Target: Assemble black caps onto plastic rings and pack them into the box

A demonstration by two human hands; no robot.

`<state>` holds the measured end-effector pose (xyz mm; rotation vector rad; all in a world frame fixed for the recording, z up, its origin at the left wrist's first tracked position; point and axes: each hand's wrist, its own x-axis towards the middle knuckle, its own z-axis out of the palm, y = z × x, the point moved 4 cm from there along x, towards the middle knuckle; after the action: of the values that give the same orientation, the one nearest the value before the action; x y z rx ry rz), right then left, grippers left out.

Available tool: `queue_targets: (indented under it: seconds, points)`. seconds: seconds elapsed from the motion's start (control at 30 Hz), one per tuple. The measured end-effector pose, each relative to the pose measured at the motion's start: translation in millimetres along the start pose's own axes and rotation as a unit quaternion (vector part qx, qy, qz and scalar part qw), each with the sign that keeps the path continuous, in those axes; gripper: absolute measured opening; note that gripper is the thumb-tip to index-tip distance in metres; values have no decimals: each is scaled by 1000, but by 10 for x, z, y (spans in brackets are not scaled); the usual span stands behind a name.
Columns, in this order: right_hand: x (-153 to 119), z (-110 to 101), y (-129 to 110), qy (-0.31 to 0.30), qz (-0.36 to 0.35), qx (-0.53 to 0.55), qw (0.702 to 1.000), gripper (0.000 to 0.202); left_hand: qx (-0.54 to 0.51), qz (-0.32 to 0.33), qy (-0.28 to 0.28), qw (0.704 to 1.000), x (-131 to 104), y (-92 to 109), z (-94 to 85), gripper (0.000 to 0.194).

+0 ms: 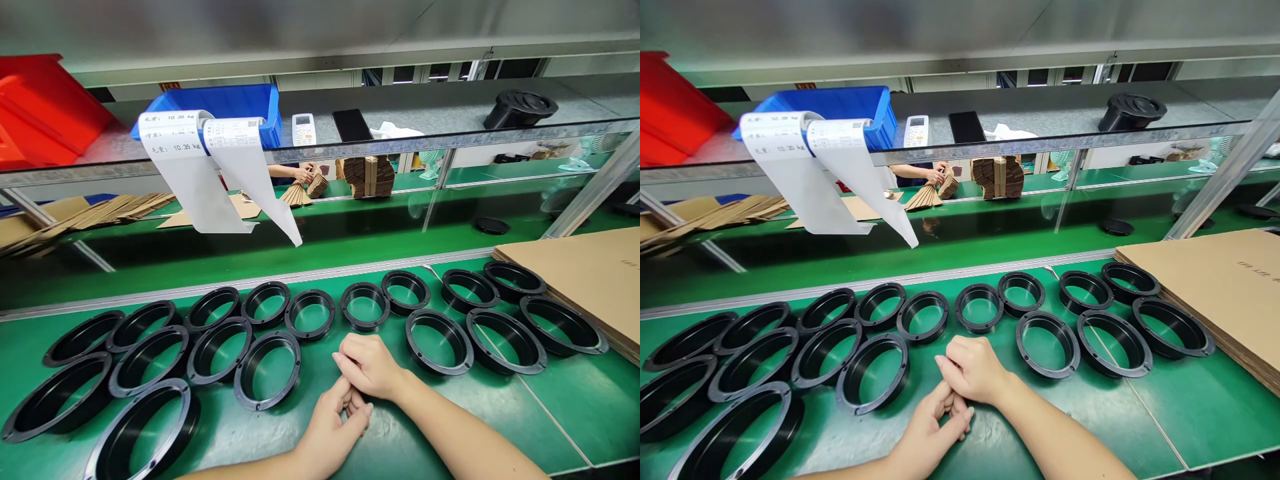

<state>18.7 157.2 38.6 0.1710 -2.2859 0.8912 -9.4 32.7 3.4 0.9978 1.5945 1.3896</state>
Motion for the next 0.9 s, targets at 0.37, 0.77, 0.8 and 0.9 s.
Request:
queue_targets:
  seconds: [0.37,0.77,0.8,0.9]
  points:
    - [0,7,-6,-3,1,-9,1000,40,0,3,-1,1000,13,-25,-12,18]
    - [-3,5,0,0,0,-13,1000,40,-6,-1,1,1000,3,-43,-4,25]
    - [-1,5,-2,0,0,-12,1000,40,-5,-1,1,1000,6,-42,-5,25]
    - [5,1,-6,0,-1,-12,1000,40,-6,-1,1,1000,14,-38,-10,24]
